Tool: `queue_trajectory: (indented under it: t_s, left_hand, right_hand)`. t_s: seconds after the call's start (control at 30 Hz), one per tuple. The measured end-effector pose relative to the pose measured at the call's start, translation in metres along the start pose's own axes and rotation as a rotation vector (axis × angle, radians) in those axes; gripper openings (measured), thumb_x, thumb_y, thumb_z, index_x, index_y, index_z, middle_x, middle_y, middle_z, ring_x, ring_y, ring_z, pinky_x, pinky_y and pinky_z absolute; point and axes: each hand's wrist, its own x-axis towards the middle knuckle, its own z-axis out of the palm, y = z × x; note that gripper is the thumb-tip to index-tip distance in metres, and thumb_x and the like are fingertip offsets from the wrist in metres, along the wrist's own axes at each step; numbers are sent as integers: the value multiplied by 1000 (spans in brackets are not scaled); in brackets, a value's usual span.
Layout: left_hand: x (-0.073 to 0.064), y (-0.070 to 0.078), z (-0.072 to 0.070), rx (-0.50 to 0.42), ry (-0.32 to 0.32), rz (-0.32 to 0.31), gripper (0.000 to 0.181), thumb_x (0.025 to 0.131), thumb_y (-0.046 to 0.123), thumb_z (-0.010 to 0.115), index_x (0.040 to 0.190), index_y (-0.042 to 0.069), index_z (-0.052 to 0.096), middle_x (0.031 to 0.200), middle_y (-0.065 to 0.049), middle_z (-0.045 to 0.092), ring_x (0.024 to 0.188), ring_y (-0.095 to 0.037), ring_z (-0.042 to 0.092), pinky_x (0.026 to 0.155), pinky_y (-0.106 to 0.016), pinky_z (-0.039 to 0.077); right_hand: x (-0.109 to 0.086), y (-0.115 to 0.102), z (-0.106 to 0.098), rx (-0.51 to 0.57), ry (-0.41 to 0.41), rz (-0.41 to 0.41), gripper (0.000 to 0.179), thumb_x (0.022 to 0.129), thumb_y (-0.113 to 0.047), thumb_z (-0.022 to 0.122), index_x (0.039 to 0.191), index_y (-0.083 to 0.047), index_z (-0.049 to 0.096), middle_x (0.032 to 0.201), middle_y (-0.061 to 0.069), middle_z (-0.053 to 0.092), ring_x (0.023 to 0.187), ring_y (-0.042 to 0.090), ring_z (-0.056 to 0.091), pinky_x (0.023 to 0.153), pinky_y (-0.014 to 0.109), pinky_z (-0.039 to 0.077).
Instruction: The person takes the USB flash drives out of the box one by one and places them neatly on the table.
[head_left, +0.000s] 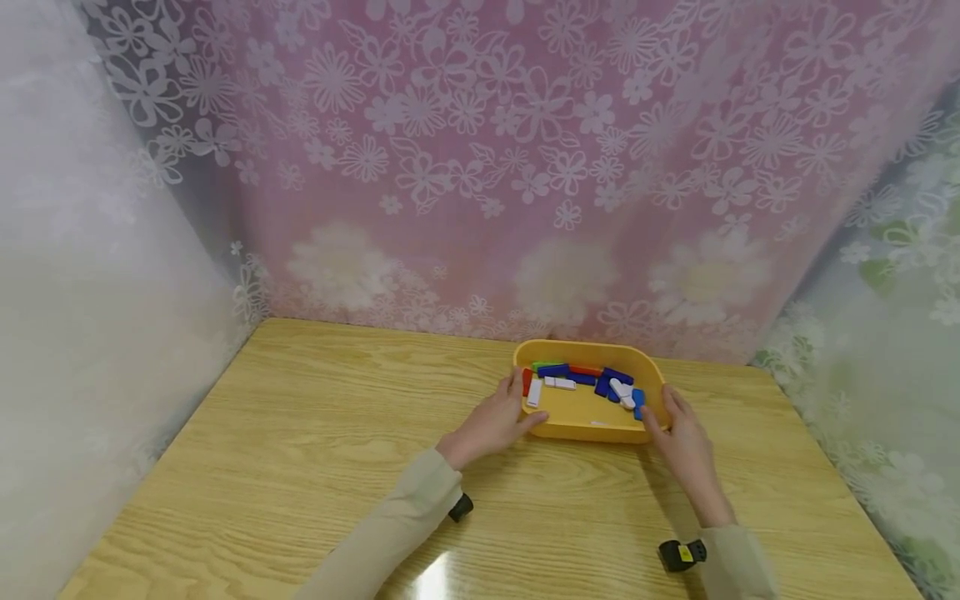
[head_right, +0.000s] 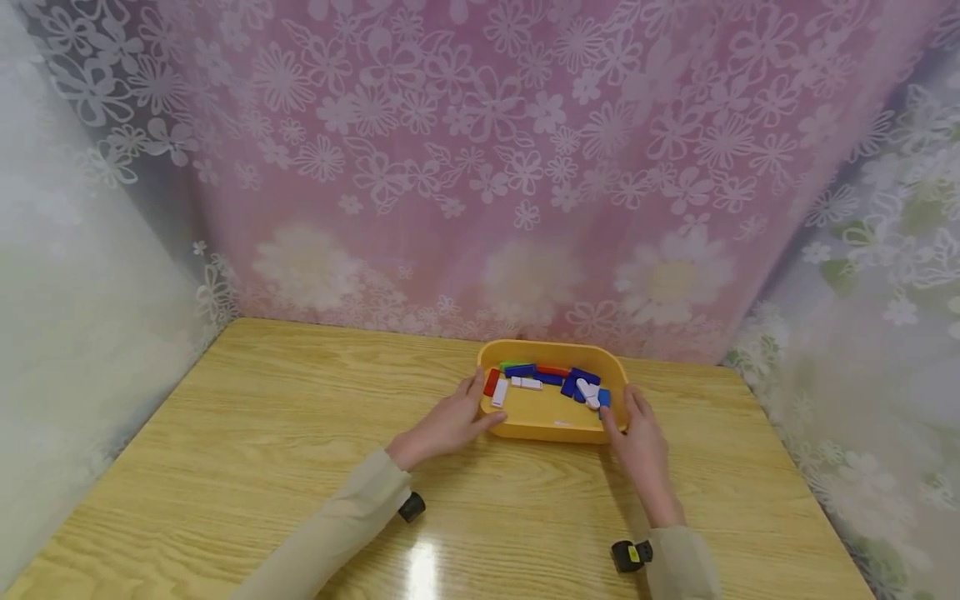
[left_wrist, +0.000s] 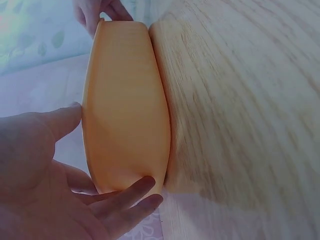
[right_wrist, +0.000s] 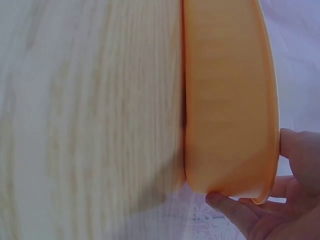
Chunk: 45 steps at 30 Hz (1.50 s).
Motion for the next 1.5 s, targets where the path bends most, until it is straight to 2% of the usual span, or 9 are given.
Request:
queue_trajectory:
  t_s: [0.2, 0.33, 0.4, 0.47, 0.63, 0.8, 0.97, 1.17, 1.5]
  left_hand:
    - [-5, -5, -3, -15, 10, -3, 87, 104, 50, 49, 160, -2, 8, 164, -26, 20, 82, -21, 70, 81, -34, 57]
    - [-8, -9, -5, -39, 13, -16, 88, 104, 50, 51, 161, -1, 8, 163, -26, 21, 79, -20, 69, 77, -34, 57]
    - [-9, -10, -6, -42, 18, -22, 88, 104, 51, 51, 161, 0, 8, 163, -26, 23, 86, -22, 70, 85, -38, 57]
    - [-11, -12, -6, -50, 23, -27, 88, 104, 52, 50, 161, 0, 8, 163, -25, 23, 83, -19, 69, 83, -37, 57]
    - [-14, -15, -8, -55, 37, -27, 86, 104, 51, 49, 161, 0, 8, 163, -24, 23, 71, -17, 65, 70, -34, 55]
    - [-17, -18, -10, -48, 45, -52, 83, 106, 51, 45, 161, 0, 9, 163, -25, 24, 96, -29, 70, 90, -43, 56]
    - [-20, -22, -13, -50, 55, -78, 79, 107, 45, 45, 161, 0, 9, 162, -27, 25, 120, -39, 62, 103, -51, 48]
    - [-24, -26, -17, -43, 69, -87, 78, 107, 43, 48, 161, 0, 10, 160, -28, 29, 123, -39, 60, 105, -52, 47]
    - [-30, -34, -23, -80, 71, -104, 77, 107, 41, 49, 161, 1, 9, 160, -26, 29, 131, -41, 53, 107, -53, 45]
  right_hand:
    - [-4, -3, 3, 39, -11, -36, 75, 107, -37, 51, 155, 11, 20, 157, 39, 20, 140, 59, 26, 112, 68, 26]
    - [-6, -6, 4, 42, -14, -57, 76, 106, -38, 52, 155, 11, 20, 157, 39, 20, 133, 58, 40, 107, 67, 35]
    - [-6, -7, 5, 37, -15, -63, 77, 106, -39, 52, 155, 11, 20, 158, 38, 20, 126, 56, 48, 103, 66, 40]
    - [-7, -9, 5, 38, -17, -70, 77, 106, -40, 52, 155, 11, 20, 158, 37, 20, 123, 55, 51, 102, 65, 41]
    - [-7, -15, 7, 32, -30, -65, 80, 106, -44, 50, 156, 9, 17, 159, 36, 19, 131, 57, 43, 107, 66, 35]
    - [-9, -21, 9, 20, -54, -64, 82, 106, -45, 49, 157, 8, 13, 160, 36, 16, 138, 58, 31, 111, 66, 29]
    - [-10, -28, 11, 31, -78, -64, 86, 106, -49, 48, 158, 7, 8, 161, 34, 12, 139, 56, 32, 112, 64, 29]
    - [-12, -36, 14, 52, -76, -74, 85, 105, -45, 51, 157, 8, 8, 161, 35, 13, 138, 55, 35, 111, 63, 32]
    - [-11, -45, 21, 65, -89, -64, 85, 105, -45, 52, 157, 8, 10, 162, 34, 13, 142, 54, 29, 113, 61, 30]
